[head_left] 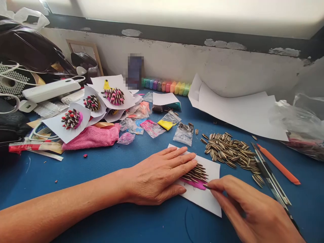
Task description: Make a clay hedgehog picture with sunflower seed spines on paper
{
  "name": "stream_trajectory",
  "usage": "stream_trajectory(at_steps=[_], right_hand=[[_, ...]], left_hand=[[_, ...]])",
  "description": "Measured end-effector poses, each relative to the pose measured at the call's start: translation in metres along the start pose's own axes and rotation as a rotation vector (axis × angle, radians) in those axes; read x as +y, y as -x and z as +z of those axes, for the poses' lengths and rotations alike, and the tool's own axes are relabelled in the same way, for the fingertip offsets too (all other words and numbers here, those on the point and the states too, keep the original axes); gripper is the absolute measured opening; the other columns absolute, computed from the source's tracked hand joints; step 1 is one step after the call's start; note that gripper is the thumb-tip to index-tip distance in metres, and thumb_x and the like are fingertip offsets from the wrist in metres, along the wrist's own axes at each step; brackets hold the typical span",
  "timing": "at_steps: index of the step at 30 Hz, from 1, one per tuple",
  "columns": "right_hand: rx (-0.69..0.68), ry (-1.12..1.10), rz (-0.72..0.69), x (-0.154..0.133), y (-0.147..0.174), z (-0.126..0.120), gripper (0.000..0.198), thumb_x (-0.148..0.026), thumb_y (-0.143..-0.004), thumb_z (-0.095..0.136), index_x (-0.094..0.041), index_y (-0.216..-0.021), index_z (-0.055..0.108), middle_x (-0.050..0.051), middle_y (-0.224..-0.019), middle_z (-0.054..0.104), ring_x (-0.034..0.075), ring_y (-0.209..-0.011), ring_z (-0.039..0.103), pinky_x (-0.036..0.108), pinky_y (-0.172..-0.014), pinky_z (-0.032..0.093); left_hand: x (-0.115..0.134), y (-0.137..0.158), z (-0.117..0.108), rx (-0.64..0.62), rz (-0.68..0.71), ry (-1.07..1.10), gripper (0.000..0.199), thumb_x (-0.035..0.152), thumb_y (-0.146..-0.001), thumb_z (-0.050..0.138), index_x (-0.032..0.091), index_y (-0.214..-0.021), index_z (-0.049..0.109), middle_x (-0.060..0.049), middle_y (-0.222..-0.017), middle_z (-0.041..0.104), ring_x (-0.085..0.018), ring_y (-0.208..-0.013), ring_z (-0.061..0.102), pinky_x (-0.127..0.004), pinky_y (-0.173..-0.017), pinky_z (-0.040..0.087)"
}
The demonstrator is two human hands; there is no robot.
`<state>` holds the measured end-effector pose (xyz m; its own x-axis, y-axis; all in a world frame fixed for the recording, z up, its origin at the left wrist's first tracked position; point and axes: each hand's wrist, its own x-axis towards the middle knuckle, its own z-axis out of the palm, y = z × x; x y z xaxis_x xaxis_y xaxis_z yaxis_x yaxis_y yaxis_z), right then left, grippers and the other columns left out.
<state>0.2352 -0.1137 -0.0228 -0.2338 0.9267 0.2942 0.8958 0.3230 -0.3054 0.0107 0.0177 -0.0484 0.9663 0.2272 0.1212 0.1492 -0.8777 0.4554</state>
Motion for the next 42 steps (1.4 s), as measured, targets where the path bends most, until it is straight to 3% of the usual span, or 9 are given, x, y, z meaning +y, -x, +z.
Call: stream_trajectory(at_steps=[4,12,26,42], right_hand=[[0.033,0.028,-0.002,-0.002,0.003,0.007,0.012,-0.02,-0.099,0.051,-0.026,-0.103,0.061,-0.002,-0.084,0.068,0.01,-0.072,0.067,0.018,-0.065,0.052],[0.064,0.11,-0.024,-0.004,-0.001,0.013,0.014,-0.021,-0.099,0.051,-0.023,-0.103,0.064,0.001,-0.086,0.069,0.012,-0.075,0.068,0.022,-0.069,0.053],[0.046,0.261,-0.052,-0.007,-0.002,0.016,0.032,-0.031,-0.103,0.043,-0.024,-0.089,0.071,0.004,-0.076,0.068,0.013,-0.065,0.065,0.021,-0.061,0.051],[0.055,0.269,-0.06,-0.008,-0.002,0.016,0.024,-0.028,-0.101,0.046,-0.023,-0.092,0.067,0.003,-0.082,0.07,0.013,-0.066,0.067,0.022,-0.064,0.053]], left_hand=[[0.0,0.0,0.0,-0.015,0.0,-0.018,0.064,0.04,-0.103,0.047,0.011,-0.157,0.029,-0.011,-0.165,0.023,-0.029,-0.155,0.014,-0.047,-0.126,0.016],[0.001,0.0,-0.002,-0.008,0.008,-0.006,0.055,0.038,-0.104,0.045,0.022,-0.155,0.034,-0.009,-0.164,0.029,-0.033,-0.152,0.023,-0.054,-0.123,0.022],[0.001,0.0,-0.002,0.016,0.027,-0.047,0.048,0.04,-0.105,0.044,0.028,-0.15,0.043,-0.01,-0.161,0.035,-0.035,-0.15,0.028,-0.053,-0.121,0.026],[0.001,0.0,-0.002,0.023,0.028,-0.027,0.048,0.038,-0.104,0.046,0.027,-0.151,0.044,-0.01,-0.161,0.036,-0.038,-0.15,0.029,-0.056,-0.119,0.028]])
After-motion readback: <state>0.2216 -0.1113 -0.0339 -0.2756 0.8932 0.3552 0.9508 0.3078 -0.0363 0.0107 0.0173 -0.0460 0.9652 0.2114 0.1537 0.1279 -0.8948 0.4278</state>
